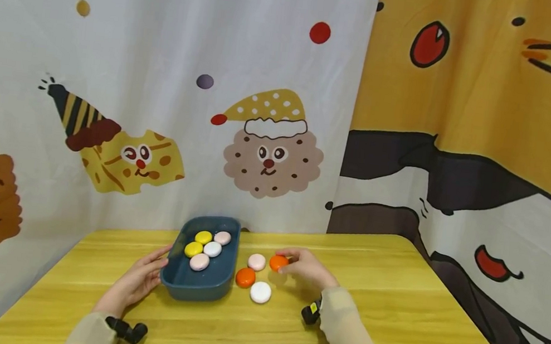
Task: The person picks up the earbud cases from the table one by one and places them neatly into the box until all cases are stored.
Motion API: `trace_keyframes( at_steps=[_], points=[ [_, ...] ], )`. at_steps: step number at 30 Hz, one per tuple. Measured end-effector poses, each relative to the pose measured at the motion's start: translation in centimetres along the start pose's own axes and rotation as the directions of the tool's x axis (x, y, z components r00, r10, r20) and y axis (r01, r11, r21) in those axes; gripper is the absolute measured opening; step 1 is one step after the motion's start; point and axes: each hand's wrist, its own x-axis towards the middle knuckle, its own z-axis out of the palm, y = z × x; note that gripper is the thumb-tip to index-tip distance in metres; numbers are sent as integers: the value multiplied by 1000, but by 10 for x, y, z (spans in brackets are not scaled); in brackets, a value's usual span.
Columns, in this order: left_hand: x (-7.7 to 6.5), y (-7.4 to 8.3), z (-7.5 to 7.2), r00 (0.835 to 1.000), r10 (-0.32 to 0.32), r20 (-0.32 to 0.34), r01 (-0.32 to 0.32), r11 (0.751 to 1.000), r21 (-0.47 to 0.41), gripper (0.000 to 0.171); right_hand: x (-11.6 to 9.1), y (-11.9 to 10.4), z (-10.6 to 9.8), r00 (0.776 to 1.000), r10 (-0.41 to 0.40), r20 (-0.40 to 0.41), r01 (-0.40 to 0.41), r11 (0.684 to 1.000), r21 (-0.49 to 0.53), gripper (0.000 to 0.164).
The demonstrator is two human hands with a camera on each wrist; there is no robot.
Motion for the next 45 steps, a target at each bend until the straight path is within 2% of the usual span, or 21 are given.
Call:
trace_keyframes(
  at_steps=[7,15,18,24,34,45],
  points=[
    [0,1,0,1000,3,-8,-3,1000,-8,61,1,-13,-1,999,-42,-10,42,998,-51,52],
    [-2,-1,-2,999,-28,-38,29,1000,12,65,3,-16,-4,1000,4,-21,-5,998,-57,53],
    [-4,-2,-3,999,-22,-32,23,999,28,67,5,-18,-6,1000,9,-8,-9,999,-35,53],
    [-5,-5,-4,999,-25,-35,25,1000,16,67,7,-28,-10,999,-35,25,35,999,-17,52],
    [-8,-5,-4,997,-48,-57,49,999,22,67,12,-30,-17,998,-26,60,30,997,-66,52],
    [2,2,0,996,-66,-53,69,996,58,67,21,-35,-13,995,-40,90,46,997,-60,49]
  ],
)
